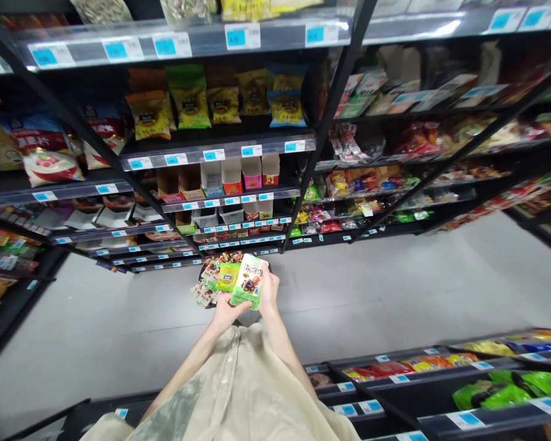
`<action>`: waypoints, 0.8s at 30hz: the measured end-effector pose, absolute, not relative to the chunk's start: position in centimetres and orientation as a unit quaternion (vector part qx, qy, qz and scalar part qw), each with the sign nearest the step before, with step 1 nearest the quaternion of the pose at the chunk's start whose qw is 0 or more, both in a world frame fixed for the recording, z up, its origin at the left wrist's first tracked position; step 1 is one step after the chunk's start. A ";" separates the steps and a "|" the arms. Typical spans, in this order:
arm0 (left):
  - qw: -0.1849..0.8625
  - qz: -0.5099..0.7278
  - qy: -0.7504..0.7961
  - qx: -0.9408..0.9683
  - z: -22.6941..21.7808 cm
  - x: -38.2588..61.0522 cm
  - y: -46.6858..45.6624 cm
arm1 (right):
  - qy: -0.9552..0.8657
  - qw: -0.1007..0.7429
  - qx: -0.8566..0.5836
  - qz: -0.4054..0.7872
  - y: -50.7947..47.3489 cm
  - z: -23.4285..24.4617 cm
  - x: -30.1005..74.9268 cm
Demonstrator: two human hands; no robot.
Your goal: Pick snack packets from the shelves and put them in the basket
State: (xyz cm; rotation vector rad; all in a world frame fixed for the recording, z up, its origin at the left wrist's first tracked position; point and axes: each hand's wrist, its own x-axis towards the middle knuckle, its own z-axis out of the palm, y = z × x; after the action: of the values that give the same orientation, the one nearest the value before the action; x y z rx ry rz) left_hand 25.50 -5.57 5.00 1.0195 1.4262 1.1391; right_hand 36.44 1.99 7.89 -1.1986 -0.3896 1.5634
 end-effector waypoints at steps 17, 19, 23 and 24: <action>0.505 0.490 0.598 0.384 4.9 25.9 -5.0 | -0.147 0.490 -0.569 0.644 3.0 5.5 36.9; 0.511 0.495 0.604 0.360 4.8 25.6 -5.0 | -0.152 0.483 -0.570 0.647 3.3 5.2 36.4; 0.515 0.488 0.621 0.334 4.5 24.3 -4.5 | -0.158 0.470 -0.560 0.663 4.0 4.4 34.8; 0.512 0.486 0.625 0.333 4.3 23.8 -4.3 | -0.165 0.463 -0.550 0.675 4.3 4.1 34.5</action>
State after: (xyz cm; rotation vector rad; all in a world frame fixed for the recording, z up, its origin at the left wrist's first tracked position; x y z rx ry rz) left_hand 23.85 -4.28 4.32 0.8011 1.5038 1.1687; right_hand 34.50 4.27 4.09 -1.3524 -0.4061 1.6585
